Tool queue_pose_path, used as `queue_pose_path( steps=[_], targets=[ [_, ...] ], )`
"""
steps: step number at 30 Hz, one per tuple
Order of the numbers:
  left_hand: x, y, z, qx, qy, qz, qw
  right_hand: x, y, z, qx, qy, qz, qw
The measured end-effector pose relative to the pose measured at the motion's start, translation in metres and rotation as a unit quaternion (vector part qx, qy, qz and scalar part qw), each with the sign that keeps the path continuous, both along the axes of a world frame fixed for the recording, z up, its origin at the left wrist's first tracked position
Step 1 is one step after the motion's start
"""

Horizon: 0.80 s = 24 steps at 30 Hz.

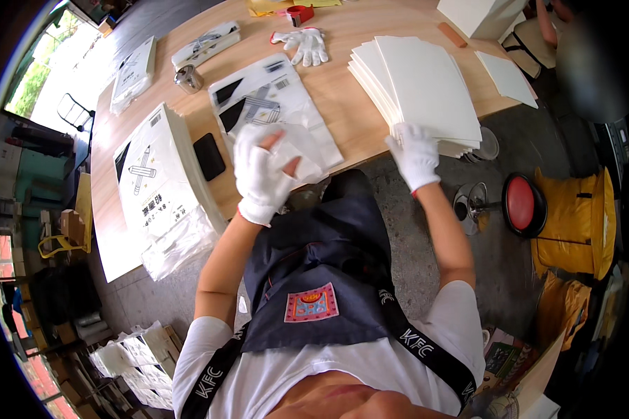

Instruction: The person repeatedly picks up stacks of white paper, places them into clear plastic packaging, and seals the packages. The person stacks the finished packages on the table.

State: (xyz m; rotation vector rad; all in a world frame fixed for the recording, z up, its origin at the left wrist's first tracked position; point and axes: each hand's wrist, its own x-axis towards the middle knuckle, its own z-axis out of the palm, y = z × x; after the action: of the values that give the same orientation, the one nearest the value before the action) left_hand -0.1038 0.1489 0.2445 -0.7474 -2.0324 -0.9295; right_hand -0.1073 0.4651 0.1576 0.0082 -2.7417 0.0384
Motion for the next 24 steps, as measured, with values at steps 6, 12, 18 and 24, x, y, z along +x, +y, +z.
queue_pose_path(
  steps=[6,12,18,24],
  targets=[
    [0.017,0.06,-0.018,-0.033,-0.132,-0.185,0.973,-0.02,0.069,-0.026,0.03,-0.053,0.033,0.998],
    [-0.008,0.108,-0.092,0.167,-0.616,-0.34,0.69,-0.03,0.085,-0.002,0.115,0.115,0.167,0.972],
    [-0.029,0.134,-0.141,0.377,-0.747,-0.253,0.486,0.088,-0.044,0.036,-0.147,-0.076,0.263,0.951],
    [-0.026,0.058,-0.121,0.059,-0.718,-0.153,0.676,0.081,0.051,-0.042,-0.565,0.064,0.012,0.822]
  ],
)
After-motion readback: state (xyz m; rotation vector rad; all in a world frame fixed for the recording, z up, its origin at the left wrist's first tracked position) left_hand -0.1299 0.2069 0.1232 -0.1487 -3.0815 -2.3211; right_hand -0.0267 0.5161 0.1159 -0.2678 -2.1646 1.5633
